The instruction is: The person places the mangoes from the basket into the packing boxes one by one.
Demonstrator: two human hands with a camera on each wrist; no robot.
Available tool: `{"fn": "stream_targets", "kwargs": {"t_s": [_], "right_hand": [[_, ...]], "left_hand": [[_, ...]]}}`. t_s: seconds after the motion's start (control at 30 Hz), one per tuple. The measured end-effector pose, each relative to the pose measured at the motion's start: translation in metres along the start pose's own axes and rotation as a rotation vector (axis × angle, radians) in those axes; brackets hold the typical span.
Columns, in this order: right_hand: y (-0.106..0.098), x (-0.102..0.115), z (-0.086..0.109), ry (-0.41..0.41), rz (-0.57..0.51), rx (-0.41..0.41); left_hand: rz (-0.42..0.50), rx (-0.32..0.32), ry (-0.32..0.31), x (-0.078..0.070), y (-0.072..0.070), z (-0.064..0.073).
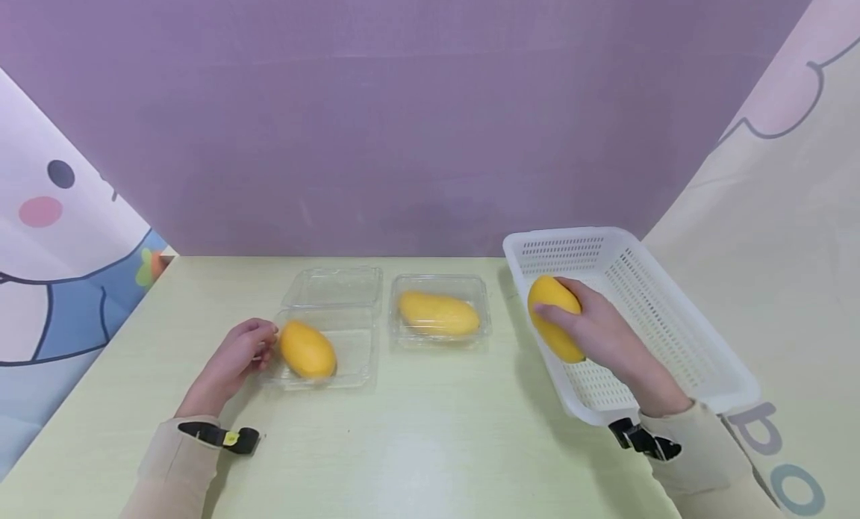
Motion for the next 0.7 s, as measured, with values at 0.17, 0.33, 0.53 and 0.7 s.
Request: {"fn": "stream_targets", "kwargs": {"t_s": [0.17, 0.33, 0.53, 0.7], "right_hand": [[0.009, 0.004, 0.0, -0.004, -0.031, 0.011], [0.015, 0.012, 0.0, -0.006, -0.054, -0.004], [0.021, 0.018, -0.001, -0.02, -0.08, -0.022], [0.027, 0.019, 0.0, -0.013, -0.106, -0.024]], "left_hand": [[-0.003, -0.013, 0.0, 0.0, 0.0, 0.001], [-0.011, -0.011, -0.005, 0.0, 0.0, 0.0], [-0.015, -0.01, -0.013, 0.0, 0.0, 0.0], [-0.011, -0.012, -0.018, 0.0, 0.001, 0.001]]}}
Point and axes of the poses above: each hand's wrist, its own z-axis away from the middle knuckle, its own y-axis out of the palm, x = y × z, the point moved 9 cm from there along -z, towards the middle knuckle, and after that the axes turned 12 degrees about x, right-handed, at the moved point
